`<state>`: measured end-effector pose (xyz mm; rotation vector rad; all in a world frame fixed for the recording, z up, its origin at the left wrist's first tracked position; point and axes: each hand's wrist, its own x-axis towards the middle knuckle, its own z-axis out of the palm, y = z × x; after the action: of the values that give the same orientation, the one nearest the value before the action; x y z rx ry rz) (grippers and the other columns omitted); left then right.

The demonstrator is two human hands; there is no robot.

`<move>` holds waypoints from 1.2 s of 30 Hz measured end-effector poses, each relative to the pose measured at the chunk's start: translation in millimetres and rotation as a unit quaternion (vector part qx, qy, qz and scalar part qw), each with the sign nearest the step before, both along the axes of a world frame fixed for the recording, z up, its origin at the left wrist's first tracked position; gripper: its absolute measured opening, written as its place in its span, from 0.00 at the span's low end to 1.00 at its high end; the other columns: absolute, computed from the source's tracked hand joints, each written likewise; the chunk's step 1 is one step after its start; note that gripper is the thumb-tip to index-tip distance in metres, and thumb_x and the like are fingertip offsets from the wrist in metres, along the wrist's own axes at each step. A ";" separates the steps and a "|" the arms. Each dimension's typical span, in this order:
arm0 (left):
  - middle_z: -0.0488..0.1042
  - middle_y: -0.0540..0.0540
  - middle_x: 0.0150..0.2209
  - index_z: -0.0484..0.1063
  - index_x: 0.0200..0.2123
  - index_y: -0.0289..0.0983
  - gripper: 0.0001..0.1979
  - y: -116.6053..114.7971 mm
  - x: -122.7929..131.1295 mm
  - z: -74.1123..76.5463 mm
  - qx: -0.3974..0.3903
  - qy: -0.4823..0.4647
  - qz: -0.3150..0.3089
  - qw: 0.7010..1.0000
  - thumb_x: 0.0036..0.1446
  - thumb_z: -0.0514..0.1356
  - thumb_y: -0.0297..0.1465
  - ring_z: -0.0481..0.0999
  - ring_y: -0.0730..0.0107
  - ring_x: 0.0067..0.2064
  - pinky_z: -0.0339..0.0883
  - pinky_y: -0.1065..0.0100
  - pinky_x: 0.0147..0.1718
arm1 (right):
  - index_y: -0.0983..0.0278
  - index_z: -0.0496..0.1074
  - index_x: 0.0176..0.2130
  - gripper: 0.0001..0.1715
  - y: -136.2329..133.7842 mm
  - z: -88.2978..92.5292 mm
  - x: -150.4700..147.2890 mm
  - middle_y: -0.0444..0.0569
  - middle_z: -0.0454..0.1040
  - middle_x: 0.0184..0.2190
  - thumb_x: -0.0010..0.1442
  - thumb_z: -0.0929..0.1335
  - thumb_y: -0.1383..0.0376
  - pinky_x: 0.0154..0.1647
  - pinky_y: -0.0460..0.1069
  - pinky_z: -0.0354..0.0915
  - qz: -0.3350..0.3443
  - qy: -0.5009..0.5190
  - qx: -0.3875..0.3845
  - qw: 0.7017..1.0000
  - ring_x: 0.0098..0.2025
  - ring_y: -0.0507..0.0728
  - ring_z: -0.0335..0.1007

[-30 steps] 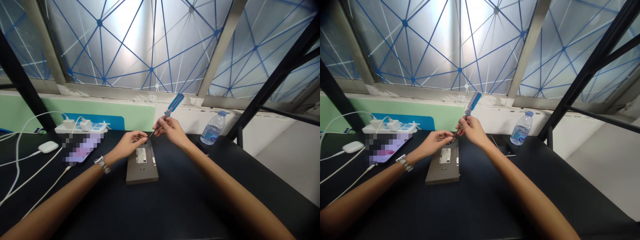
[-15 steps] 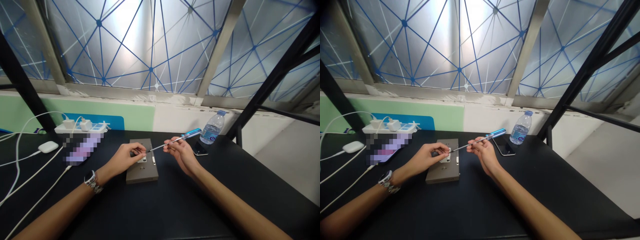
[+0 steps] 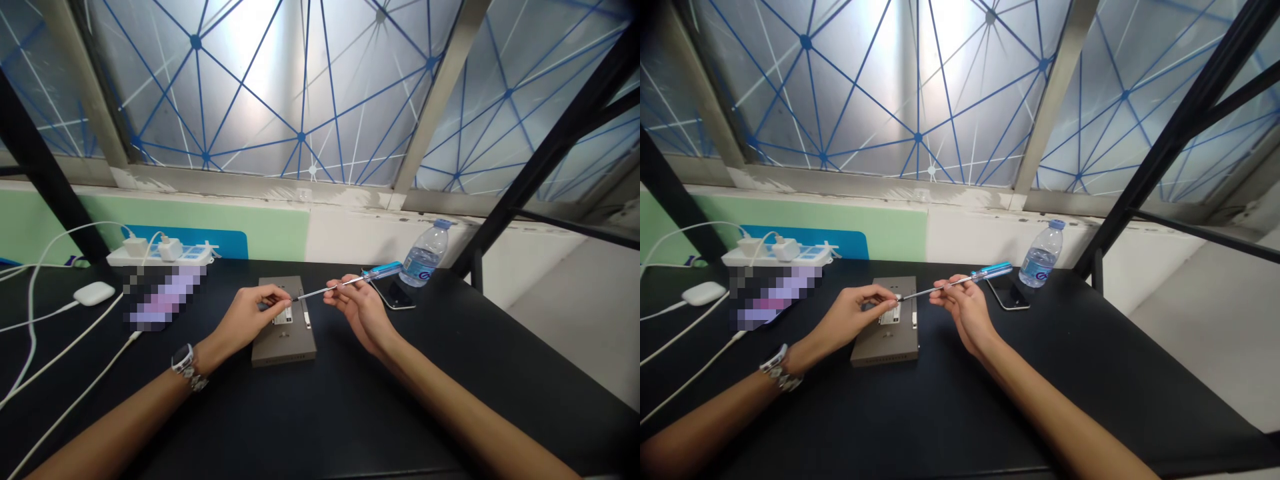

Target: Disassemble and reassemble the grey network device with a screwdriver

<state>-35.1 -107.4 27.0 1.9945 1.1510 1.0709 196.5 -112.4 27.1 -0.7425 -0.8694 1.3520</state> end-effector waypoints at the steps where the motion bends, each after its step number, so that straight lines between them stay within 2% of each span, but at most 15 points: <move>1: 0.82 0.45 0.35 0.80 0.35 0.38 0.09 -0.2 0.2 -0.2 0.005 -0.001 -0.001 1.000 0.58 0.62 0.37 0.79 0.63 0.36 0.70 0.65 0.37 | 0.61 0.66 0.34 0.19 -0.1 0.0 -0.4 0.47 0.79 0.33 0.48 0.77 0.68 0.40 0.53 0.73 0.000 0.002 0.000 1.000 0.32 0.55 0.77; 9: 0.81 0.44 0.37 0.78 0.40 0.38 0.10 0.0 0.2 -0.1 0.005 -0.012 -0.022 1.000 0.59 0.62 0.36 0.80 0.64 0.38 0.73 0.63 0.39 | 0.61 0.66 0.34 0.19 -1.3 1.5 -0.8 0.47 0.79 0.33 0.47 0.77 0.68 0.40 0.52 0.74 -0.001 0.006 -0.005 1.000 0.32 0.55 0.77; 15: 0.81 0.45 0.35 0.78 0.37 0.38 0.10 -0.4 1.4 -2.3 0.015 -0.012 -0.028 0.999 0.59 0.61 0.37 0.79 0.65 0.36 0.72 0.64 0.38 | 0.61 0.66 0.33 0.18 -2.0 1.6 -1.2 0.46 0.79 0.32 0.47 0.77 0.69 0.39 0.53 0.74 0.000 0.000 -0.005 1.000 0.31 0.55 0.77; 20: 0.79 0.46 0.34 0.76 0.37 0.38 0.10 0.9 -3.5 1.8 0.066 0.039 -0.025 0.997 0.62 0.58 0.37 0.77 0.67 0.35 0.70 0.67 0.35 | 0.62 0.66 0.34 0.18 -2.0 0.8 -0.6 0.47 0.79 0.32 0.48 0.76 0.69 0.39 0.52 0.73 0.001 0.001 -0.007 1.000 0.32 0.55 0.77; 23: 0.78 0.46 0.35 0.74 0.38 0.38 0.09 8.7 -20.0 11.5 0.130 0.104 0.015 0.986 0.63 0.55 0.35 0.76 0.67 0.35 0.68 0.67 0.34 | 0.62 0.66 0.34 0.18 -0.8 0.5 1.1 0.47 0.79 0.33 0.48 0.76 0.69 0.39 0.53 0.73 -0.002 -0.003 -0.005 1.000 0.32 0.56 0.77; 25: 0.78 0.45 0.35 0.74 0.37 0.38 0.09 18.6 -37.6 15.2 0.152 0.162 0.035 0.974 0.62 0.55 0.34 0.75 0.65 0.36 0.68 0.66 0.37 | 0.62 0.66 0.34 0.17 0.0 0.5 2.2 0.47 0.79 0.32 0.48 0.76 0.68 0.38 0.53 0.73 -0.003 -0.010 -0.002 1.000 0.31 0.56 0.77; 27: 0.77 0.45 0.33 0.74 0.34 0.38 0.09 30.6 -57.4 13.2 0.136 0.211 0.053 0.967 0.60 0.55 0.34 0.74 0.65 0.34 0.68 0.66 0.36 | 0.62 0.66 0.33 0.17 0.4 0.4 3.1 0.47 0.79 0.32 0.48 0.76 0.68 0.37 0.53 0.73 -0.002 -0.017 0.002 1.000 0.30 0.55 0.76; 31: 0.77 0.46 0.31 0.76 0.29 0.39 0.08 49.7 -87.3 -2.9 0.062 0.285 0.051 0.955 0.53 0.58 0.34 0.75 0.63 0.32 0.66 0.66 0.33 | 0.61 0.66 0.33 0.15 -0.4 0.7 4.3 0.47 0.78 0.32 0.49 0.75 0.69 0.37 0.53 0.73 0.004 -0.031 0.008 0.999 0.30 0.55 0.76; 33: 0.77 0.46 0.29 0.76 0.27 0.39 0.07 53.5 -93.2 -9.2 0.033 0.290 0.038 0.956 0.51 0.58 0.34 0.75 0.63 0.31 0.65 0.67 0.31 | 0.61 0.66 0.33 0.14 -1.2 0.8 4.6 0.47 0.79 0.32 0.49 0.75 0.69 0.37 0.53 0.73 0.007 -0.035 0.010 0.999 0.30 0.56 0.76; 36: 0.77 0.46 0.28 0.76 0.26 0.40 0.08 53.8 -94.6 -10.0 0.013 0.296 0.036 0.954 0.49 0.58 0.34 0.75 0.63 0.30 0.65 0.67 0.31 | 0.61 0.66 0.33 0.14 -2.0 0.8 4.8 0.47 0.79 0.32 0.49 0.74 0.69 0.36 0.53 0.73 0.011 -0.038 0.014 0.999 0.29 0.56 0.76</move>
<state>-129.7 -53.6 17.0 2.3910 1.5184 0.5190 201.4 -114.3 27.9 -0.7695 -0.9582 1.3364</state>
